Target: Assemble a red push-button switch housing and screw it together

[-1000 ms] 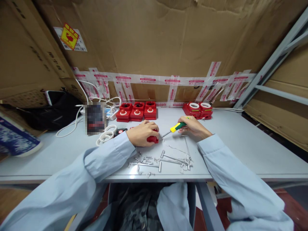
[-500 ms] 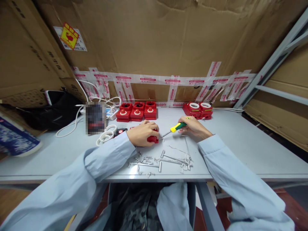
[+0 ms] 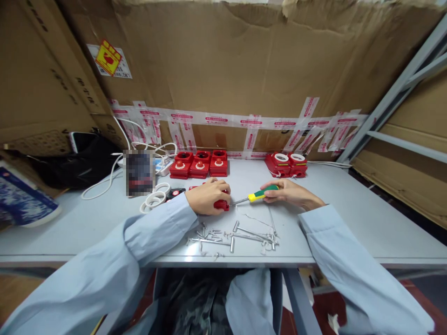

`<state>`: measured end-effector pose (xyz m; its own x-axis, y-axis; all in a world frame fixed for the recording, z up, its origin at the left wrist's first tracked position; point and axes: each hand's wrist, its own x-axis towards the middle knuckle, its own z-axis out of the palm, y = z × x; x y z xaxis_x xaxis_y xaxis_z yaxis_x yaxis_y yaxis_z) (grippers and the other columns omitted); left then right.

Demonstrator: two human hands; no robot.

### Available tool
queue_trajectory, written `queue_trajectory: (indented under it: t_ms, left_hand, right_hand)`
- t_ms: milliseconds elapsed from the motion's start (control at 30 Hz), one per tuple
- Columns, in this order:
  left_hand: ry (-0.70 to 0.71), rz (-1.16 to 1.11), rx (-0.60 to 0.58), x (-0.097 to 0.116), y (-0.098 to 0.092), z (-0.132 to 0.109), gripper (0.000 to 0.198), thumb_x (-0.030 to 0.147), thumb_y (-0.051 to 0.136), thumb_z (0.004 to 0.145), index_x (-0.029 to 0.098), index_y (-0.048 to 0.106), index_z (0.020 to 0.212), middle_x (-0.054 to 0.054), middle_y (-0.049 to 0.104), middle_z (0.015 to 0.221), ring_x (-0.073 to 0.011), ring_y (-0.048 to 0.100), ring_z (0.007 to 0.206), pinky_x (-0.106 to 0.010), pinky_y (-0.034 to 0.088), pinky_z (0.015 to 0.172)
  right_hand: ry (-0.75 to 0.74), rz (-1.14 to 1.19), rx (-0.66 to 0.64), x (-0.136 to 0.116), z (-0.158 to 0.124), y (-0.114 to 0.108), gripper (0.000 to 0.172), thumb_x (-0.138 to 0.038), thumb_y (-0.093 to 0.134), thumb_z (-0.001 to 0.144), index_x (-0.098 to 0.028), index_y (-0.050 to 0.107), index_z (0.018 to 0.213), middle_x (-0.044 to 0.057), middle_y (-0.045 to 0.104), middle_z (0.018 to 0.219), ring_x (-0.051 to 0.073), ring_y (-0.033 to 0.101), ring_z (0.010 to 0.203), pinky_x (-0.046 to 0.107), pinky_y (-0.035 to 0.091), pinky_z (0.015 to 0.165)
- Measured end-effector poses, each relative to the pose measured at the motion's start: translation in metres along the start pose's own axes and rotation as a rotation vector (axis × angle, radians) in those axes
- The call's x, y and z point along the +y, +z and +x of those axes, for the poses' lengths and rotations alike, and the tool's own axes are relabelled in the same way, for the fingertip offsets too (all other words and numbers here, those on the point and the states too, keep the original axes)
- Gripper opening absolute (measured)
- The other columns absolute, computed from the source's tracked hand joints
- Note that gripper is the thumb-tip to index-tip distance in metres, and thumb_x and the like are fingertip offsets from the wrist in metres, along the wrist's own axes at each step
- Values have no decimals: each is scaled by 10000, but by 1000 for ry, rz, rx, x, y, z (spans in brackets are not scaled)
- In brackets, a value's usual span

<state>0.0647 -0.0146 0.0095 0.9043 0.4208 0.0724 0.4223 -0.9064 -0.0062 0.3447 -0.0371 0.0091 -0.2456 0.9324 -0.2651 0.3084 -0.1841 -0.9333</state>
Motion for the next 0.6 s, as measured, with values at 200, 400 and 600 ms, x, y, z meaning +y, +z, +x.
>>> queue_trajectory:
  t_ms: [200, 400, 600]
  left_hand:
    - [0, 9, -17, 0, 0, 1, 175, 257, 613, 704, 205, 675, 859, -74, 609, 1022, -241, 518, 981, -380, 306, 839]
    - [-3, 2, -8, 0, 0, 1, 182, 235, 604, 699, 204, 681, 861, -74, 613, 1018, -240, 522, 985, -376, 315, 827]
    - [1, 0, -11, 0, 0, 2, 183, 242, 611, 695, 203, 679, 860, -70, 610, 1013, -237, 518, 983, -370, 311, 828]
  right_hand:
    - [-234, -363, 55, -3, -11, 1, 360, -368, 762, 635, -161, 643, 905, 10, 659, 785, 127, 587, 701, 240, 438, 620]
    - [-140, -377, 118, 3, -3, 16, 454, -581, 509, 802, -161, 538, 633, -52, 462, 449, 72, 392, 390, 218, 281, 420]
    - [-81, -367, 132, 4, -5, 8, 367, -539, 585, 761, -188, 497, 824, -91, 423, 488, 63, 352, 400, 195, 251, 394]
